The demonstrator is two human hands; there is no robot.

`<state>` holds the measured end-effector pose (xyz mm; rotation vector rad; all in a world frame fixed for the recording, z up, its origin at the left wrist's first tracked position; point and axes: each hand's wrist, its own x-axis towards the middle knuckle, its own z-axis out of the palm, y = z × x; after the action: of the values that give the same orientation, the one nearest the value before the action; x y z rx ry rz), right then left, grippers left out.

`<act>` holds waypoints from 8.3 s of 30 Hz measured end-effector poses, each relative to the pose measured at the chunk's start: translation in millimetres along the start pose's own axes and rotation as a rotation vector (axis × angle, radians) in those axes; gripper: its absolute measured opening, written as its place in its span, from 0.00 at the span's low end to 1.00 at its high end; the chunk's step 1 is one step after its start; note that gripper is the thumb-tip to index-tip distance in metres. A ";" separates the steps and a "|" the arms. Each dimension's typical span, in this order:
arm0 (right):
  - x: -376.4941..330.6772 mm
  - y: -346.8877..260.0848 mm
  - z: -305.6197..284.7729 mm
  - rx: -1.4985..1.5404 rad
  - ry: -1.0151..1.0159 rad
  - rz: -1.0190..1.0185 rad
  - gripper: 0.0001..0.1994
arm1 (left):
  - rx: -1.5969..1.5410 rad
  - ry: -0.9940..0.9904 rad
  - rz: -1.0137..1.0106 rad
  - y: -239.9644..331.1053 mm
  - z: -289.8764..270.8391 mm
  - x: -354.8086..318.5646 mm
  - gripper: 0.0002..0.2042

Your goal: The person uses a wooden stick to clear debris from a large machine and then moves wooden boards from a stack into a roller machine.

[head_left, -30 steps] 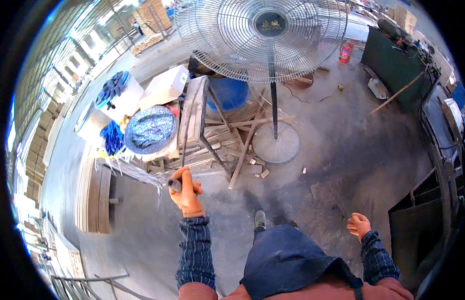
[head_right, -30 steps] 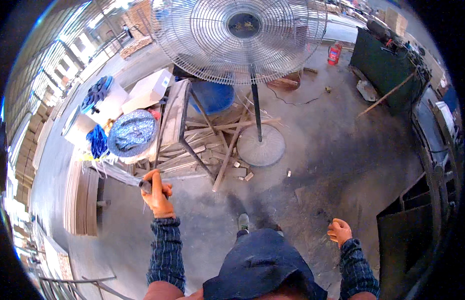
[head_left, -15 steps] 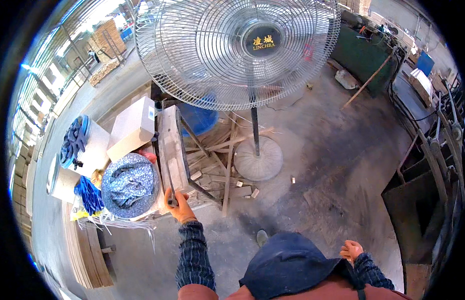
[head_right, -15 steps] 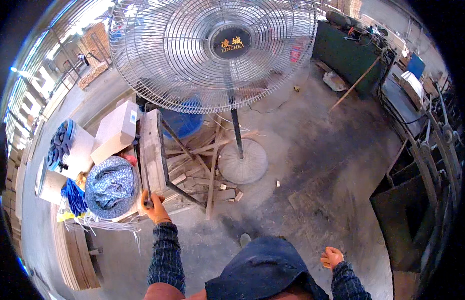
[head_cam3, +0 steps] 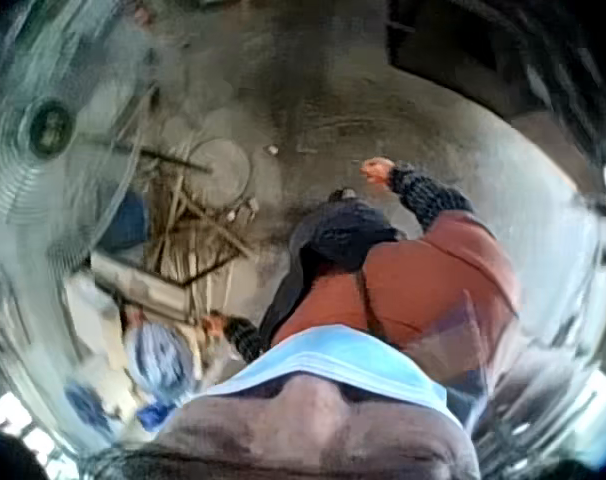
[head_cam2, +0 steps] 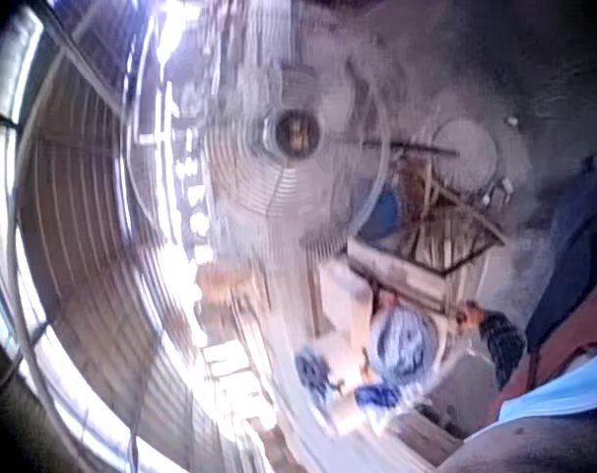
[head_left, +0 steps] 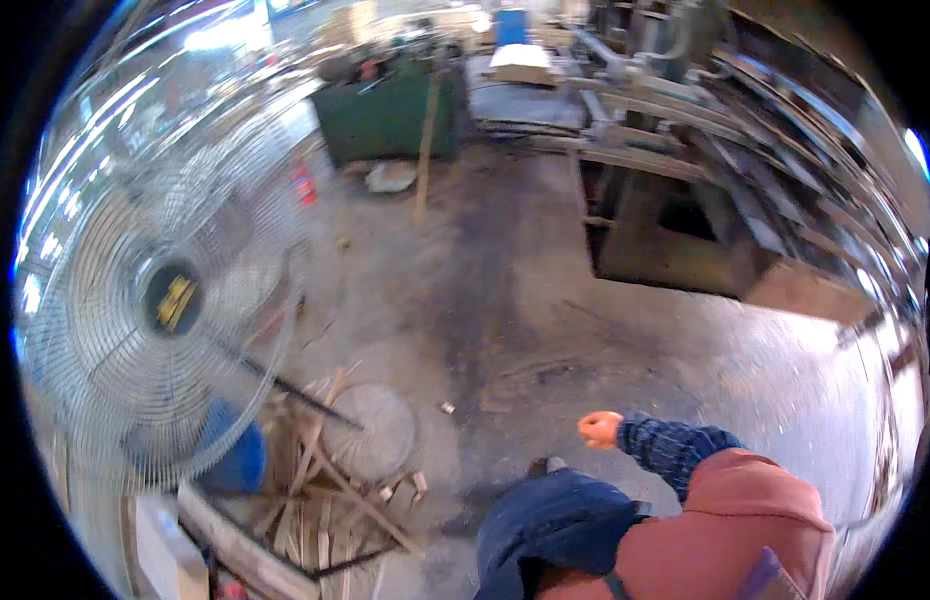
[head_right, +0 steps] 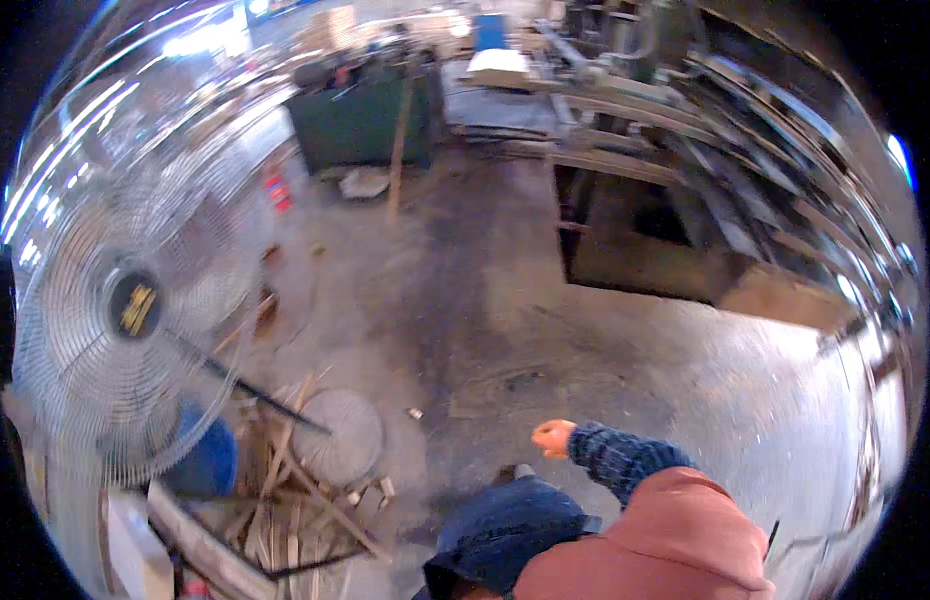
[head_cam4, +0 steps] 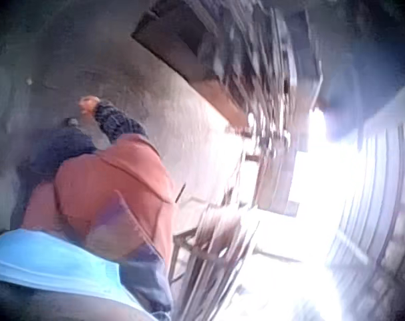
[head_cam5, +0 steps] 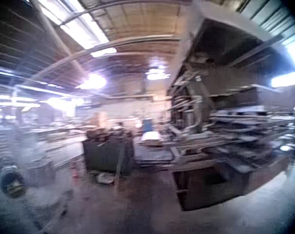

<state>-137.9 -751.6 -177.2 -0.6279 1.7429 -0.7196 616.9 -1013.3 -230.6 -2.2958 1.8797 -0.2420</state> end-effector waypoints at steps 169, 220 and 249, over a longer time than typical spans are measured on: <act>1796.7 -640.3 -2782.4 1.033 0.982 0.630 0.22 | 0.007 -0.616 2.093 4086.8 -887.8 860.2 0.11; 1929.9 -773.5 -3302.0 1.317 1.306 0.963 0.22 | 0.006 -1.773 0.725 4828.7 -976.3 664.5 0.13; 1898.5 -706.1 -3231.2 1.372 1.301 0.943 0.21 | 0.144 -1.329 1.987 4727.9 -966.6 690.6 0.16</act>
<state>-3709.5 -2088.6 -163.0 1.8074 1.6900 -1.4279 -3979.1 -2633.8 -354.6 0.4145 1.9103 0.9743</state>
